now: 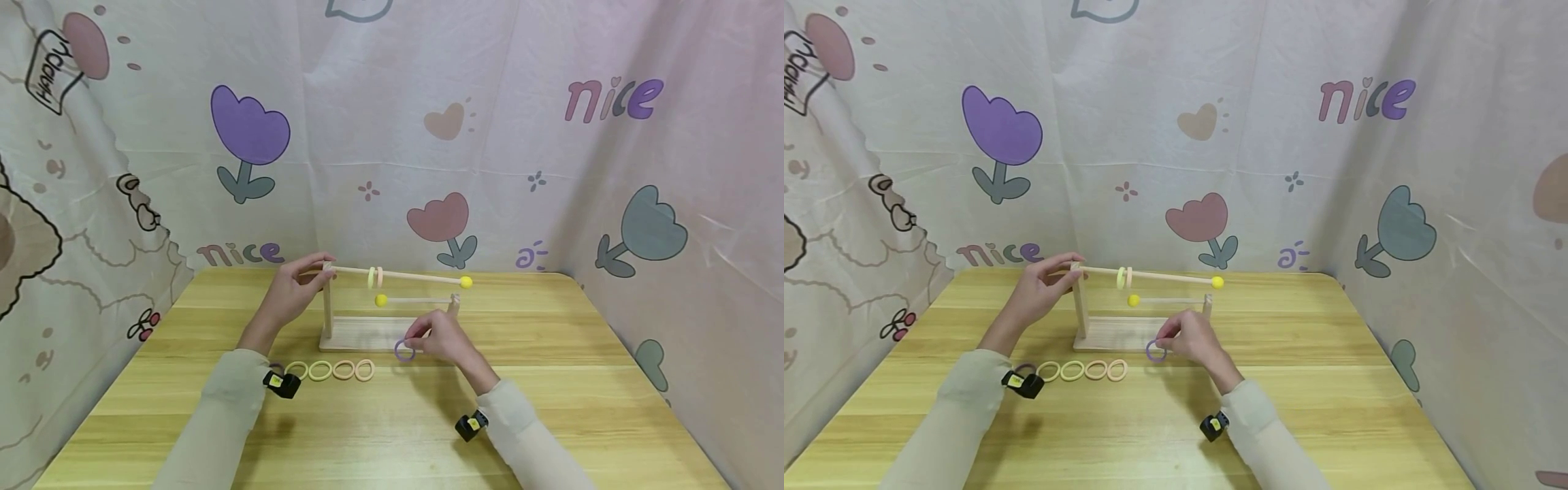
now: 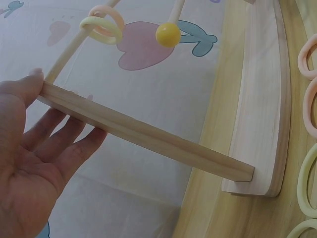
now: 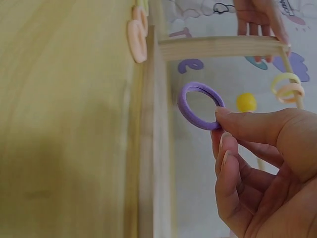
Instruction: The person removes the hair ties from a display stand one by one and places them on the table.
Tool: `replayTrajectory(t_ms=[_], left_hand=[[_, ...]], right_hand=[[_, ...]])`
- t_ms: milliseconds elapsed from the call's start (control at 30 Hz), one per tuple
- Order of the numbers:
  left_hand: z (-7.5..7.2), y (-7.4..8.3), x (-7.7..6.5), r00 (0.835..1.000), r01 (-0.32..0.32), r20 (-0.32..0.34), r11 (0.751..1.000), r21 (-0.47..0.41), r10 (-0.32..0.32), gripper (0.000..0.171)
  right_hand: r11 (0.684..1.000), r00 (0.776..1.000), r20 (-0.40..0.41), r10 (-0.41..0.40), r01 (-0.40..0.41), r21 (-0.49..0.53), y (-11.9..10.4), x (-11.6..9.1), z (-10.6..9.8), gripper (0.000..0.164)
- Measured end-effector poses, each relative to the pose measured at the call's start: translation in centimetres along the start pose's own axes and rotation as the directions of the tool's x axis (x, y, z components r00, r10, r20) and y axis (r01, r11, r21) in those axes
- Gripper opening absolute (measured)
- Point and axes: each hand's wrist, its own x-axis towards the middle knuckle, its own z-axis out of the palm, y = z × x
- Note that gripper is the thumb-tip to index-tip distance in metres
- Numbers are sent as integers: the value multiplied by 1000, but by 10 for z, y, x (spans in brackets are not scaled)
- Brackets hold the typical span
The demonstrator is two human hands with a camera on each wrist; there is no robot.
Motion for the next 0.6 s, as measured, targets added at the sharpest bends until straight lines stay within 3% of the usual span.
replayTrajectory(t_ms=[233,600], left_hand=[[0,0,0,1000,0,-3,1000,-5,0,30],[0,0,0,1000,3,7,1000,-9,-3,31]], right_hand=[[999,999,27,-40,41,-20,3,4,13,5],[997,999,49,-19,22,-73,7,7,28,6]])
